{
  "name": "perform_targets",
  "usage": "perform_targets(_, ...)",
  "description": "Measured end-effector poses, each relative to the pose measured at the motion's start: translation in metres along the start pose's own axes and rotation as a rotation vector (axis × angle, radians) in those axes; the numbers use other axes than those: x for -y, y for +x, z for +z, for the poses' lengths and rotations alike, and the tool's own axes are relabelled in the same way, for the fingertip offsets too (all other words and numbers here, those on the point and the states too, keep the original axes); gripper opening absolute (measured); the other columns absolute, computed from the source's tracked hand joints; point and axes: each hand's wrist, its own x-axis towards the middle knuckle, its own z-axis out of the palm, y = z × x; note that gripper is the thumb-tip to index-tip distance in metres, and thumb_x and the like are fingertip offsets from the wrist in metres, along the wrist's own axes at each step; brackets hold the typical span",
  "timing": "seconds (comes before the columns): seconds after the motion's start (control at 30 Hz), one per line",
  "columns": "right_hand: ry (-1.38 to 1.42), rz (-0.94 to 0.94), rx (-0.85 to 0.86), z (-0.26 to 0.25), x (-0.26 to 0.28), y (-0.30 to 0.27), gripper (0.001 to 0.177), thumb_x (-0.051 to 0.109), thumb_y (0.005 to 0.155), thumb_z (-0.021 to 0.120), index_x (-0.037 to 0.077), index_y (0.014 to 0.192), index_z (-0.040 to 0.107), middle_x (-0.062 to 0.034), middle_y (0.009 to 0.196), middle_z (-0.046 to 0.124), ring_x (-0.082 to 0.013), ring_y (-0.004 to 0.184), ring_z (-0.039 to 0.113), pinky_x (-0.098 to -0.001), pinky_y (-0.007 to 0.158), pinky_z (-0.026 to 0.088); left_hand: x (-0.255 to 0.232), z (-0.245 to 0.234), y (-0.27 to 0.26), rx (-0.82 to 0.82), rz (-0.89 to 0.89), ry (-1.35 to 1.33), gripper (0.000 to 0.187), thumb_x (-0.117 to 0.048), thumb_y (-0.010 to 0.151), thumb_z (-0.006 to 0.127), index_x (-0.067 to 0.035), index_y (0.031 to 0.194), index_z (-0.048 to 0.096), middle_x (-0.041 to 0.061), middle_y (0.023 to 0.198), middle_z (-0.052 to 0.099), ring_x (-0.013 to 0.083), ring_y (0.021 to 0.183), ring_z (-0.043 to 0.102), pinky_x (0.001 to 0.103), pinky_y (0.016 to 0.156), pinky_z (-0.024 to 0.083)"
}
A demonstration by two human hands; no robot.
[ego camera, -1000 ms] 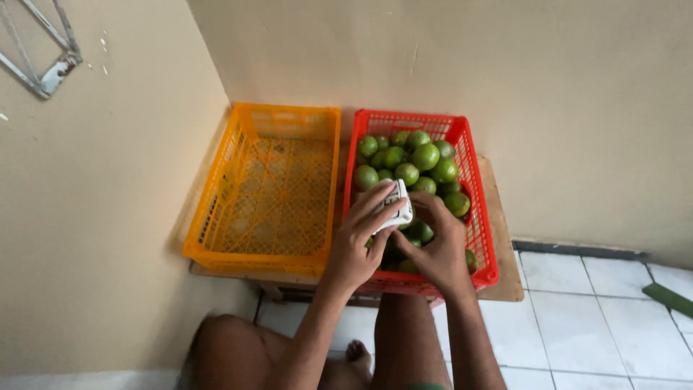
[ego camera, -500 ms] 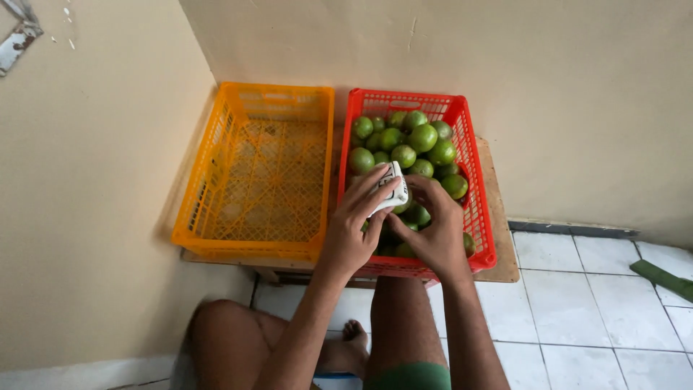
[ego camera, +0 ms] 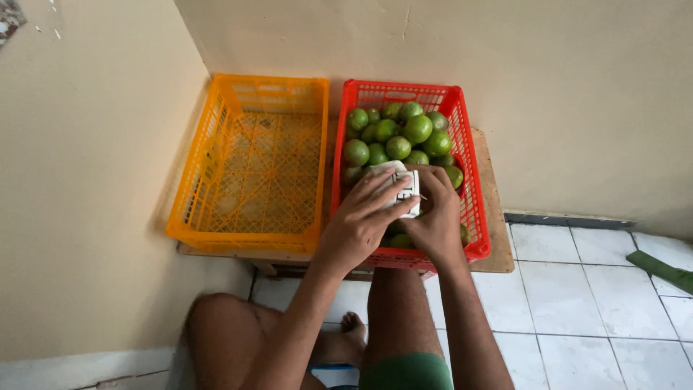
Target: The person cleans green fruits by wiping each one with a cloth, then transfers them from a red crate to a yellow crate.
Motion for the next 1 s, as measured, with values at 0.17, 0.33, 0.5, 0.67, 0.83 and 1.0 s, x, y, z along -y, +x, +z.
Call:
perform_targets(0.17,0.013,0.024,0.019,0.002,0.009,-0.004,0.054,0.006,0.07,0.081,-0.002,0.121,0.065,-0.024,0.111,0.066,-0.0452,0.101,0.069,-0.053,0.085,0.059,-0.001,-0.002,0.001,-0.018,-0.008,0.024,0.045,0.0,0.102,0.059,-0.024,0.14,0.065,0.007,0.151,0.056,0.0355,0.141,0.051,0.054,0.114,0.047)
perform_targets(0.33,0.029,0.034,0.039,0.005,-0.006,-0.007,0.057,0.005,0.067,0.086,0.001,0.12,0.067,-0.0202,0.104,0.07,-0.0398,0.099,0.072,-0.0497,0.082,0.061,0.01,0.0,0.0,-0.066,-0.041,-0.01,0.044,0.003,0.103,0.057,-0.019,0.139,0.066,0.012,0.148,0.057,0.0404,0.139,0.05,0.057,0.115,0.046)
perform_targets(0.5,0.067,-0.006,0.034,0.003,0.0,-0.005,0.054,-0.002,0.068,0.084,-0.002,0.119,0.067,-0.0206,0.111,0.064,-0.0415,0.103,0.068,-0.056,0.086,0.059,0.01,0.002,-0.004,-0.045,0.008,-0.008,0.042,0.003,0.101,0.06,-0.022,0.133,0.07,0.008,0.146,0.06,0.0392,0.139,0.051,0.056,0.114,0.046)
perform_targets(0.67,0.129,-0.014,0.033,0.003,-0.006,-0.008,0.048,-0.004,0.07,0.082,-0.005,0.116,0.068,-0.0202,0.115,0.06,-0.0402,0.107,0.067,-0.0533,0.085,0.059,-0.003,-0.002,0.002,-0.048,0.026,0.011,0.043,0.002,0.102,0.059,-0.021,0.137,0.066,0.008,0.148,0.058,0.0394,0.14,0.051,0.057,0.114,0.047)
perform_targets(0.83,0.081,-0.034,0.063,0.009,-0.009,-0.009,0.047,-0.004,0.068,0.081,-0.006,0.114,0.07,-0.0219,0.11,0.064,-0.039,0.102,0.069,-0.0457,0.084,0.06,0.02,-0.001,-0.009,-0.051,0.034,0.056,0.047,0.0,0.1,0.062,-0.025,0.139,0.065,0.008,0.148,0.057,0.0397,0.14,0.05,0.058,0.114,0.047)
perform_targets(1.0,-0.009,-0.099,0.099,0.005,-0.014,-0.012,0.054,-0.001,0.074,0.076,-0.004,0.127,0.065,-0.0243,0.106,0.068,-0.0432,0.102,0.068,-0.0542,0.082,0.056,0.004,0.007,-0.016,0.016,0.187,0.226,0.045,-0.003,0.098,0.068,-0.029,0.134,0.066,0.002,0.15,0.057,0.0349,0.14,0.052,0.055,0.112,0.051)
